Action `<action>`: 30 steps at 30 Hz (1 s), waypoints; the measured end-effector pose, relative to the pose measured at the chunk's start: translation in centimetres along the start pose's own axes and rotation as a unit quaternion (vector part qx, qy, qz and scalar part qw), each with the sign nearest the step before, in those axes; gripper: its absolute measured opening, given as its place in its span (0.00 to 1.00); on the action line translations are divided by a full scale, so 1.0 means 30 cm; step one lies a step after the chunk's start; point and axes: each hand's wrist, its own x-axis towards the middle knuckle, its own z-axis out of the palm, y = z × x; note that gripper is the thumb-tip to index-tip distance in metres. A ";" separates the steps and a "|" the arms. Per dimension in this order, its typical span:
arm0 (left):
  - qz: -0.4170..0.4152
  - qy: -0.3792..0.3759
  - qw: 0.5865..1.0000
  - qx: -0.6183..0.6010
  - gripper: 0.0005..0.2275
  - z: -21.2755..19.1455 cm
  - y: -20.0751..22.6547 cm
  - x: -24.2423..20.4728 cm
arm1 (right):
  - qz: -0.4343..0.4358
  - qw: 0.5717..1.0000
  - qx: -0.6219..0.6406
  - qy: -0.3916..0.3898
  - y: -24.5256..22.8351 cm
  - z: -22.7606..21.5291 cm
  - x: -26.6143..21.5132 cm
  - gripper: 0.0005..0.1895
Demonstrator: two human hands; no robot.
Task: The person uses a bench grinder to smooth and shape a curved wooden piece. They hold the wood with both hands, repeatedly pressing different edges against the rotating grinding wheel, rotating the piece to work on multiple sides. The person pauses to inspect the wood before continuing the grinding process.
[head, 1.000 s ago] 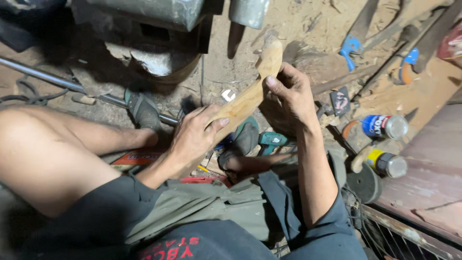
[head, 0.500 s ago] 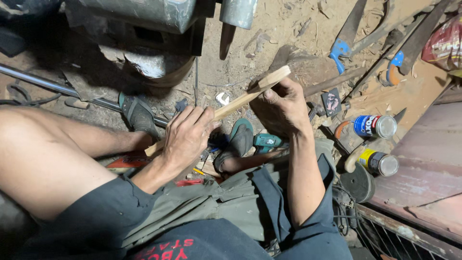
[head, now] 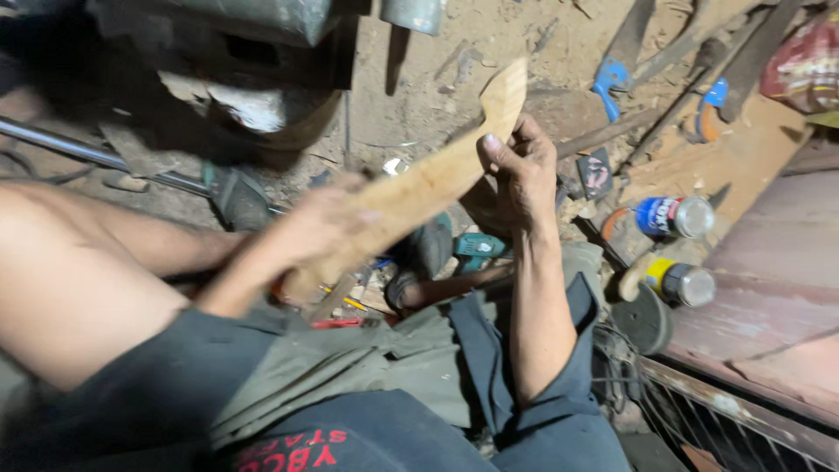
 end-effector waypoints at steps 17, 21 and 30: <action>0.073 0.250 0.866 -0.426 0.04 -0.354 0.158 -0.327 | -0.003 0.967 0.253 0.020 0.040 0.092 -0.209 0.25; 0.047 0.232 0.856 -0.461 0.05 -0.349 0.073 -0.313 | 0.025 0.979 0.198 0.034 0.038 0.070 -0.202 0.29; -0.015 0.228 0.863 -0.451 0.07 -0.334 -0.068 -0.290 | 0.020 0.985 0.171 0.010 0.058 0.065 -0.175 0.27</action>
